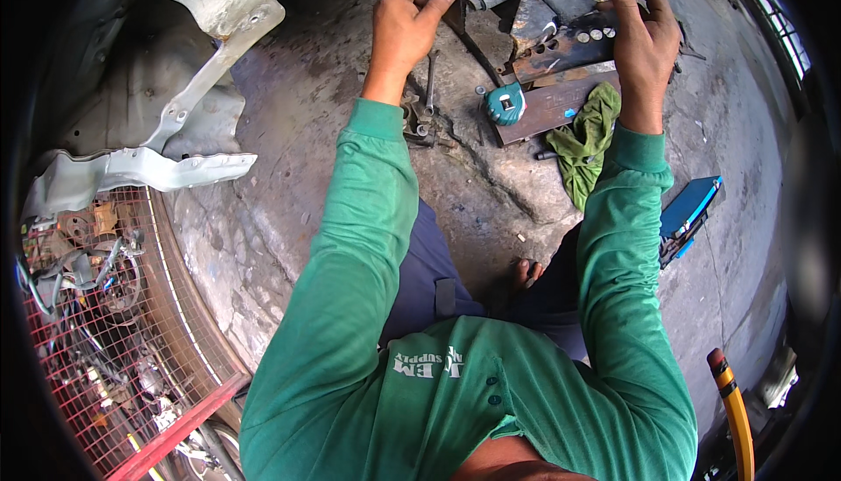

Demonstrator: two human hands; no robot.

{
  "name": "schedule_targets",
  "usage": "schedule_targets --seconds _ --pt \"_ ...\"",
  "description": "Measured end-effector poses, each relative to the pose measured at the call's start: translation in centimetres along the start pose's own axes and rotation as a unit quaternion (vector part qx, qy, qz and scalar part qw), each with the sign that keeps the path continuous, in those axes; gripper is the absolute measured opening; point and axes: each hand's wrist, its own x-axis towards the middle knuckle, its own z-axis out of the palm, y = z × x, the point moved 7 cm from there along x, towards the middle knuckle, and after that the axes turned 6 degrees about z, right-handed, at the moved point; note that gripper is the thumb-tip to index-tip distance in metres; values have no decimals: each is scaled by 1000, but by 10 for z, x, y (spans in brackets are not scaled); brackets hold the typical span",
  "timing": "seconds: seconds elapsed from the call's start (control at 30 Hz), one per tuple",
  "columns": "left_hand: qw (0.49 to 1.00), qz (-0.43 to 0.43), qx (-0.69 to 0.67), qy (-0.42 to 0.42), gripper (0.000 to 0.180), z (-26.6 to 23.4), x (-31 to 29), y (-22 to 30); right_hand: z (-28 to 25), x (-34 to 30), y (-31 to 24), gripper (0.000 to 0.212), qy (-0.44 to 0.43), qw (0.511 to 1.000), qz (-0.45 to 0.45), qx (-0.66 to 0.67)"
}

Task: The person works on a car's undercarriage, using a pencil to mark a metal plate and a socket wrench to remove bolts. They then remove the plate and inspect it.

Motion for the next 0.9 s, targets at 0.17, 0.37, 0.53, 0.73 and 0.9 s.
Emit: schedule_targets --seconds 0.17,0.37,0.53,0.73,0.9 --pt "976 -148 -158 -31 53 12 -2 -14 -3 3 4 43 0 1000 -3 8" --pt "965 211 87 129 61 -3 0 14 1 0 2 42 -6 1000 -10 8" --pt "973 -150 -177 -13 58 16 0 -22 -2 4 5 42 -7 1000 -13 16" --pt "999 -6 -36 2 52 10 7 -17 -1 3 5 40 -8 1000 -4 23" --pt "969 -136 -207 4 51 20 0 -28 2 -1 -2 35 5 998 60 5"
